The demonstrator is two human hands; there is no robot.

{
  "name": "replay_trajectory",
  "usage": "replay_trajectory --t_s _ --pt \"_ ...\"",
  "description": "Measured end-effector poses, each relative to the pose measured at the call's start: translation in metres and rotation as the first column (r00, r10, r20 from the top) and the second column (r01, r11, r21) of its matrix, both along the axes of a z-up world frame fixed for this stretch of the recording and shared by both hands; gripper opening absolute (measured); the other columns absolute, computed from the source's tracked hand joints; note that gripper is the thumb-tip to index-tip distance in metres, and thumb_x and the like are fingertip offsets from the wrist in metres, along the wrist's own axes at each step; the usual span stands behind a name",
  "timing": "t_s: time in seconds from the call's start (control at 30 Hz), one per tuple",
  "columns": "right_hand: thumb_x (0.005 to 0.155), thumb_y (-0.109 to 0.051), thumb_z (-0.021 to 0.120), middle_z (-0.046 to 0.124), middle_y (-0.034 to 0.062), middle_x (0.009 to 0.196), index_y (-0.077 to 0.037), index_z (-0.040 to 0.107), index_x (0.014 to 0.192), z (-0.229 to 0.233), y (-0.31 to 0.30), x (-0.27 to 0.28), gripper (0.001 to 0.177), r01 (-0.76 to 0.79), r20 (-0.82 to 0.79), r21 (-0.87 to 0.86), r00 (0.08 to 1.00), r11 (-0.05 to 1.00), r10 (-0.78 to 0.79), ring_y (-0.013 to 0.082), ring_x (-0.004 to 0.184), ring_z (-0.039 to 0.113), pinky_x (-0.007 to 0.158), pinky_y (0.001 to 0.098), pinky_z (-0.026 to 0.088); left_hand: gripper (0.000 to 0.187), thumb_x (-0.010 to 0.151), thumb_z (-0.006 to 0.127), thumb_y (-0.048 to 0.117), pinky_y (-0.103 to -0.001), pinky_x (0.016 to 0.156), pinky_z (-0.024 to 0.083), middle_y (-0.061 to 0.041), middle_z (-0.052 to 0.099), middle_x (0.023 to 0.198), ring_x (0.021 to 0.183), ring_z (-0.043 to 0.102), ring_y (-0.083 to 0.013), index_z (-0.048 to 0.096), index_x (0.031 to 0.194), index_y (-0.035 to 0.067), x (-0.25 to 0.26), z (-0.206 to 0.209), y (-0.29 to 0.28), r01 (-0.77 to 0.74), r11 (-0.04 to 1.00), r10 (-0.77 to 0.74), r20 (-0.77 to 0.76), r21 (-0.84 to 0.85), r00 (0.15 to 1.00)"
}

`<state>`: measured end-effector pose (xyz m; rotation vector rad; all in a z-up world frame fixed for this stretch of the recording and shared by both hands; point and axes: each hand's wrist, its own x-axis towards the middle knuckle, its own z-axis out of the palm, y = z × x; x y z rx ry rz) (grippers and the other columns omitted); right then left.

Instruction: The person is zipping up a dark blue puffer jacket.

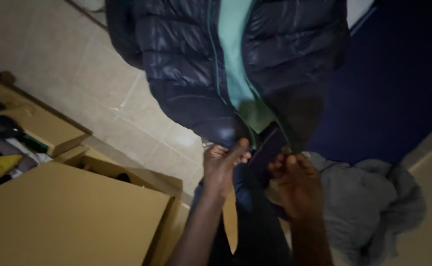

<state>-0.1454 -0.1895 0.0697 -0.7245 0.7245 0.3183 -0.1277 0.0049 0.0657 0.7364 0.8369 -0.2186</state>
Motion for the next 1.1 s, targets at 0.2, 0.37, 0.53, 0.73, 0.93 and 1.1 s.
replay_trajectory --t_s 0.2,0.37,0.53,0.73,0.93,1.1 --pt "0.099 -0.006 0.064 0.072 0.0171 0.118 -0.003 0.07 0.109 0.014 0.031 0.008 0.012 -0.045 0.13 -0.122 0.99 0.992 0.061 0.0278 0.11 0.07 0.097 0.0446 0.055 0.015 0.093 0.084 0.012 -0.027 0.06 0.048 -0.007 0.071 0.078 0.066 0.064 -0.0128 0.073 0.085 0.004 -0.022 -0.024 -0.016 0.012 0.999 -0.013 0.006 0.042 1.0" --pt "0.1 -0.001 0.07 0.073 0.0137 0.109 -0.003 0.071 0.111 -0.018 0.034 -0.013 0.012 -0.042 0.135 -0.073 0.989 0.996 0.051 0.0278 0.103 0.07 0.098 0.0455 0.056 0.009 0.091 0.079 0.004 -0.03 0.073 0.052 -0.004 0.073 0.091 0.08 0.067 -0.0132 0.071 0.091 0.005 -0.024 -0.015 -0.014 -0.112 0.961 0.132 0.062 -0.251 0.989" --pt "0.099 0.0 0.069 0.073 0.0122 0.106 -0.004 0.07 0.11 -0.011 0.038 -0.011 0.012 -0.059 0.135 0.015 0.989 0.998 0.057 0.026 0.1 0.07 0.096 0.0422 0.055 0.007 0.095 0.073 0.004 -0.031 0.075 0.05 -0.001 0.07 0.096 0.085 0.064 -0.0137 0.071 0.1 0.008 -0.025 -0.01 -0.019 -0.169 0.897 0.236 0.118 -0.409 0.965" --pt "0.098 0.0 0.065 0.073 0.0131 0.104 -0.001 0.069 0.108 0.01 0.025 0.003 0.01 -0.099 0.16 0.046 0.983 0.994 0.091 0.0245 0.097 0.069 0.092 0.0403 0.054 0.001 0.103 0.067 0.008 -0.038 0.075 0.052 -0.005 0.069 0.097 0.085 0.066 -0.0225 0.067 0.104 0.008 -0.011 -0.004 -0.036 -0.083 0.82 0.287 0.282 -0.566 0.916" --pt "0.102 -0.005 0.062 0.069 0.0108 0.094 0.001 0.068 0.102 0.015 0.017 0.003 0.009 -0.162 0.146 0.026 0.977 0.986 0.157 0.0191 0.088 0.063 0.084 0.0334 0.049 0.015 0.103 0.064 0.018 -0.037 0.057 0.051 -0.012 0.072 0.09 0.071 0.068 -0.0265 0.066 0.106 0.004 0.01 0.029 -0.033 -0.08 0.848 0.255 0.27 -0.524 0.929" --pt "0.102 -0.008 0.06 0.066 0.0079 0.088 0.0 0.067 0.094 0.029 0.022 0.008 0.013 -0.162 0.12 -0.018 0.979 0.987 0.163 0.0159 0.082 0.059 0.079 0.0302 0.047 0.011 0.104 0.068 0.014 -0.037 0.053 0.053 -0.011 0.07 0.081 0.065 0.068 -0.0252 0.066 0.101 0.003 0.011 0.03 -0.041 -0.078 0.914 0.22 0.325 -0.398 0.92"
